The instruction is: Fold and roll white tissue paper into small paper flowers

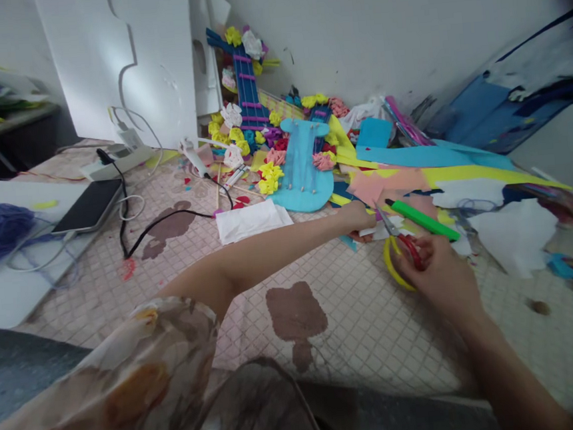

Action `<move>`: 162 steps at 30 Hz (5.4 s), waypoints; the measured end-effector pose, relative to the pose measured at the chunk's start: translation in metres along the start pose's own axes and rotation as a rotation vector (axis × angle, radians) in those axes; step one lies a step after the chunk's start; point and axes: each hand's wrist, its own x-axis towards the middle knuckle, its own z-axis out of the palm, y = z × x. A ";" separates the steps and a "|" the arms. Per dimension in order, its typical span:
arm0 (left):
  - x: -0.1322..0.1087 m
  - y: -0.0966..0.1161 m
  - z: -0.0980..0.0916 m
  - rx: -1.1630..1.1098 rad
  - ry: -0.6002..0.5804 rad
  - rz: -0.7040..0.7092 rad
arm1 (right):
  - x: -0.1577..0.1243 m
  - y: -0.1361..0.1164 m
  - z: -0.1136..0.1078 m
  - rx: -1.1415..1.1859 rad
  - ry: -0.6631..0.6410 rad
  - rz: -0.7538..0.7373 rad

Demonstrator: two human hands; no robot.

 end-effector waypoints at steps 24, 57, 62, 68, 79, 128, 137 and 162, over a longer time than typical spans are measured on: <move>-0.131 -0.075 -0.131 0.169 0.266 0.348 | 0.029 -0.096 -0.005 0.255 -0.050 -0.450; -0.172 -0.151 -0.190 -0.076 0.773 0.462 | 0.038 -0.267 0.062 0.368 -0.188 -1.050; -0.171 -0.153 -0.190 -0.091 0.769 0.490 | 0.026 -0.287 0.065 0.309 -0.218 -1.081; -0.173 -0.155 -0.191 -0.101 0.771 0.493 | 0.033 -0.272 0.066 0.510 -0.157 -0.883; -0.161 -0.122 -0.148 -0.807 -0.114 0.044 | 0.034 -0.186 0.025 0.974 -0.095 -0.501; -0.165 -0.122 -0.104 0.464 0.862 0.887 | -0.004 -0.180 0.010 0.958 -0.073 -0.410; -0.172 -0.119 -0.101 0.805 0.815 0.869 | -0.015 -0.201 0.020 1.587 -0.589 0.012; -0.176 -0.120 -0.096 1.007 0.792 0.922 | -0.014 -0.201 0.017 1.628 -0.638 0.191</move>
